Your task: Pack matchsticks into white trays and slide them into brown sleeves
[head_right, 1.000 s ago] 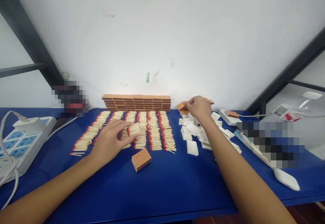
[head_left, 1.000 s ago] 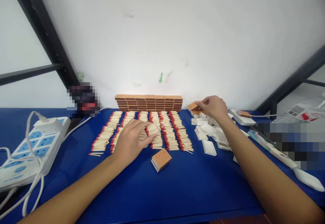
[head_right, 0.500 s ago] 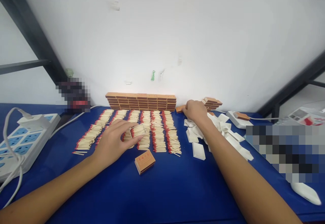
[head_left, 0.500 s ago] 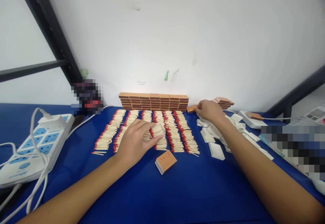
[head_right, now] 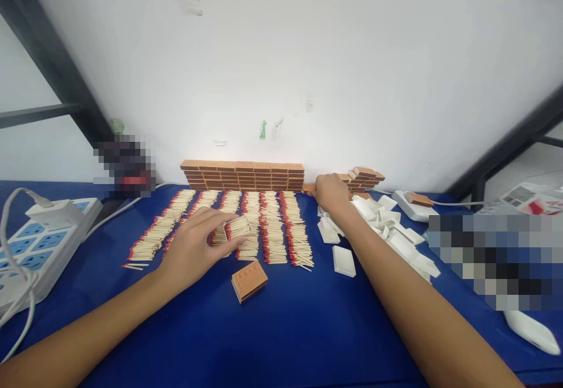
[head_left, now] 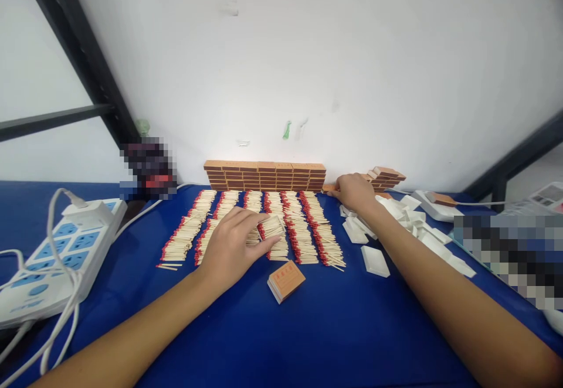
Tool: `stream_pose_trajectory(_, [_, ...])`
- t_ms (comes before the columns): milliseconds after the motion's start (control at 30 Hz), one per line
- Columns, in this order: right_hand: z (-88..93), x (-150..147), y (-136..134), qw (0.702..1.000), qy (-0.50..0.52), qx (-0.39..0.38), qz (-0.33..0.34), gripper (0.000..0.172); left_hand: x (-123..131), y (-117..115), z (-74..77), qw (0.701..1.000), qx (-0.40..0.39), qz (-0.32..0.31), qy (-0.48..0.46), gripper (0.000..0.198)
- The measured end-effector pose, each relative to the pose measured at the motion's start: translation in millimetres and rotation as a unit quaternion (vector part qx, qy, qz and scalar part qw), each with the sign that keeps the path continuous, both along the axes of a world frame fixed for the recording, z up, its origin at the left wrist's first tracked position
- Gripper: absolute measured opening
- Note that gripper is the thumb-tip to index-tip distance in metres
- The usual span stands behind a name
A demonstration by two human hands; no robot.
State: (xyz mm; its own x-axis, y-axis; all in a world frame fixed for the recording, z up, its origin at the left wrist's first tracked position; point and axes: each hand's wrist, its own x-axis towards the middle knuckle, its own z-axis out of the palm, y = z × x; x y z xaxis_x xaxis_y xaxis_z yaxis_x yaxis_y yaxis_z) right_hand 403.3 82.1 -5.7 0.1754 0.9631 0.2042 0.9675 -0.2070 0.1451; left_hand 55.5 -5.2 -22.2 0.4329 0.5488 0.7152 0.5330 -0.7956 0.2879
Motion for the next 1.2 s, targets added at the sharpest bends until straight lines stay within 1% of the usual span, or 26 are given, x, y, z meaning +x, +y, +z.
stream_pose_trajectory(300, [-3.9,0.4,2.6,1.000,0.003,0.009,0.009,0.033,-0.6,0.5,-1.5,1.000,-0.007,0.000,0.004,0.033])
stream_pose_trajectory(500, [-3.4,-1.7,1.0,1.000,0.005,0.006,-0.005,0.040,-1.2,0.9,-1.3,1.000,-0.008,0.004,0.007,0.032])
stream_pose_trajectory(1000, [-3.3,-2.9,1.0,1.000,0.011,0.008,0.010,0.039,-1.4,1.0,-0.3,1.000,-0.008,0.000,0.006,0.033])
stream_pose_trajectory(1200, [-4.6,-2.1,2.1,0.999,0.015,0.016,0.028,0.037,-1.4,1.6,-0.8,1.000,-0.009,0.001,0.005,0.032])
